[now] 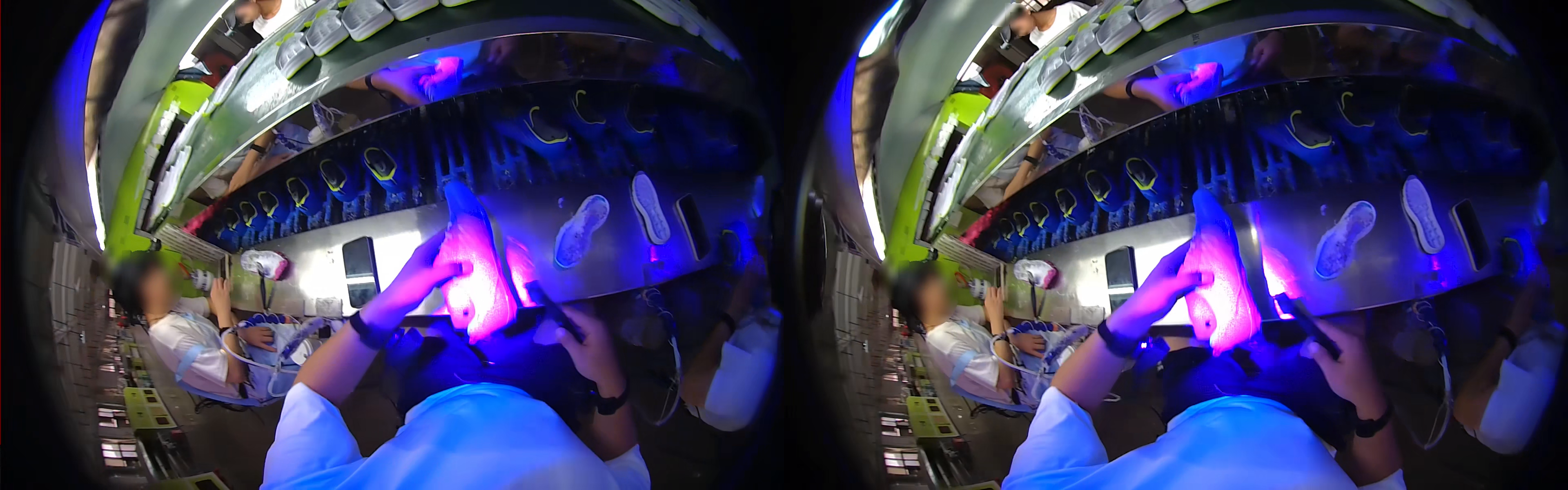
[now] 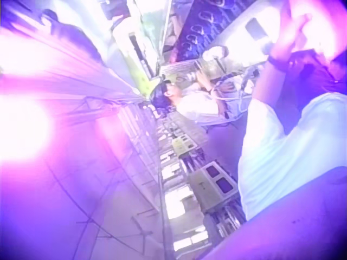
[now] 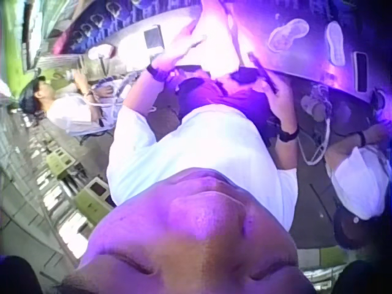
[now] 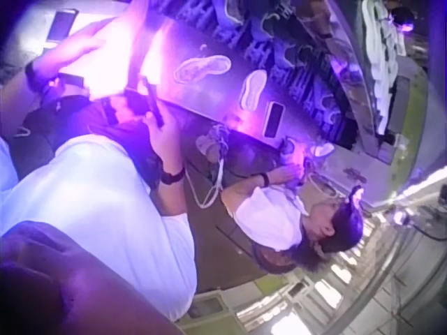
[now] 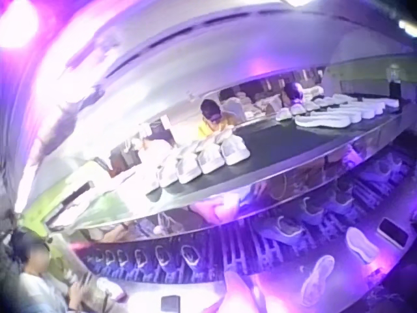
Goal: Applying a liquid substance or adhesive to shoe uppers using a handheld applicator on a production line.
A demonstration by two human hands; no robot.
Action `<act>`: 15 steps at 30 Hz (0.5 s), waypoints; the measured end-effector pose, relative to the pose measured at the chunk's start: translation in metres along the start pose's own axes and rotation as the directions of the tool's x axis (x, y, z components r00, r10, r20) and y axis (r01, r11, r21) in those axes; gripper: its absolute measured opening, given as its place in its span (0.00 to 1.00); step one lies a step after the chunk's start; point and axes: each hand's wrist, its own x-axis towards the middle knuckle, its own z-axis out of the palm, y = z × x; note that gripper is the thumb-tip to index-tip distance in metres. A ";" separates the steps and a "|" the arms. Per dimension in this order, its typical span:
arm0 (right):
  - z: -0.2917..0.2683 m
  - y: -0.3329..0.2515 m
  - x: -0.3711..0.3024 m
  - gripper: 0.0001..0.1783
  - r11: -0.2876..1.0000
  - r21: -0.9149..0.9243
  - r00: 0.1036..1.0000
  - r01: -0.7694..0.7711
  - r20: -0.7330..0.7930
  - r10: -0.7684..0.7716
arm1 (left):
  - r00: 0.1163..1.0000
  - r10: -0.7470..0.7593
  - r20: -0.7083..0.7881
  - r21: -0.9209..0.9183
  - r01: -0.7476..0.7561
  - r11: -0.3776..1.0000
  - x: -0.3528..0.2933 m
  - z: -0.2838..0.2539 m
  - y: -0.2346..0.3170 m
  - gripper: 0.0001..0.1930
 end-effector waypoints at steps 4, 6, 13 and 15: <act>-0.031 0.033 0.009 0.26 0.861 0.448 0.946 -0.240 -0.093 0.312 | 0.970 -0.070 -0.234 0.209 0.121 0.970 0.102 -0.026 0.041 0.28; -0.042 0.033 0.018 0.26 0.833 0.506 0.937 -0.224 -0.123 0.327 | 0.956 -0.128 -0.263 0.285 0.204 0.936 0.166 -0.060 0.055 0.29; -0.067 0.038 0.026 0.26 0.844 0.459 0.892 -0.277 -0.202 0.403 | 0.959 -0.064 -0.277 0.786 0.264 0.559 0.282 -0.083 0.105 0.25; -0.073 0.041 0.024 0.26 0.835 0.451 0.863 -0.315 -0.229 0.450 | 0.977 0.080 -0.198 0.857 0.133 0.498 0.295 -0.081 0.098 0.25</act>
